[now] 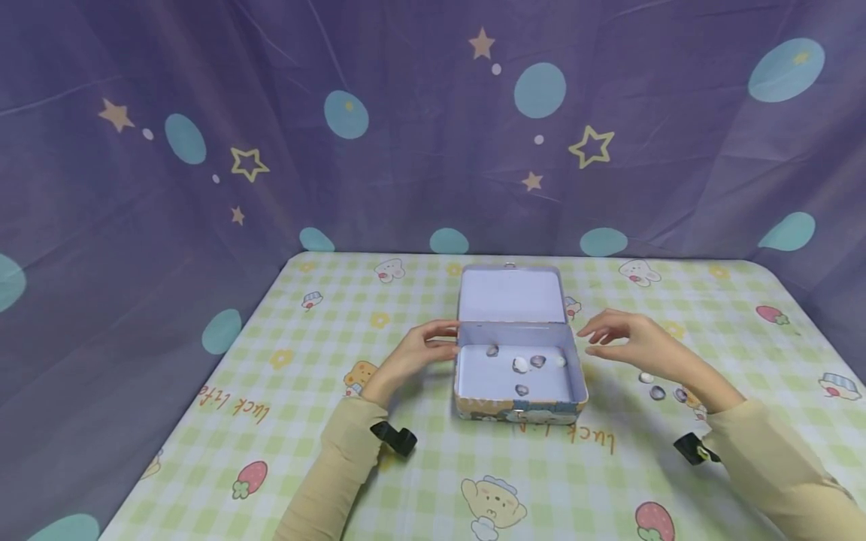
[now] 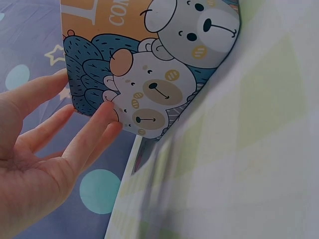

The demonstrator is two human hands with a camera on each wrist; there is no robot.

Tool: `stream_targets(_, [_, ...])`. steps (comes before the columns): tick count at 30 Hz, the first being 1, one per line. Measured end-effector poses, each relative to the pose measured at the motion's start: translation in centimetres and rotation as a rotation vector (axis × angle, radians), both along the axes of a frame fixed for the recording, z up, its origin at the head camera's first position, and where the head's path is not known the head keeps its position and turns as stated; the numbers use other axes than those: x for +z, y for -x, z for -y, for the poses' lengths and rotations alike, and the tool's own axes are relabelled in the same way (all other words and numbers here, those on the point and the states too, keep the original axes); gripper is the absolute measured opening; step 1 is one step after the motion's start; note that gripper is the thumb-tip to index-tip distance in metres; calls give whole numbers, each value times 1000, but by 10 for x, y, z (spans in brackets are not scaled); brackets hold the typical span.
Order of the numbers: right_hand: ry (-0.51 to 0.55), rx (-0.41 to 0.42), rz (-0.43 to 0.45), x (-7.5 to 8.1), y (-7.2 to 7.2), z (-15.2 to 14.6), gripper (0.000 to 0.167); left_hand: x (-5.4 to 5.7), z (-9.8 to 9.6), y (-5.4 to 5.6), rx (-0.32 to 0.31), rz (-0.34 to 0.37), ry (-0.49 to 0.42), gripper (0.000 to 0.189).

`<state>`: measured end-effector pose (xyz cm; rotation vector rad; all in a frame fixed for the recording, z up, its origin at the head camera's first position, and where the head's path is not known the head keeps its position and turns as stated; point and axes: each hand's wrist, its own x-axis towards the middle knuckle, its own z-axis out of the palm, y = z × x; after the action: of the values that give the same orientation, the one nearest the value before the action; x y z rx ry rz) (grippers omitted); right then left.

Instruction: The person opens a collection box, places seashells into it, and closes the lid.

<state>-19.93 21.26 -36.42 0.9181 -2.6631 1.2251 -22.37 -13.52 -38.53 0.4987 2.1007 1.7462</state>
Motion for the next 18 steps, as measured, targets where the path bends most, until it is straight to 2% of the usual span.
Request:
stream_targets(6, [-28, -65, 6, 0, -8, -17, 17, 1, 0, -1, 0, 2, 2, 50])
stream_targets(18, [-51, -121, 31, -9, -15, -47, 19, 0, 0, -1, 4, 5, 9, 50])
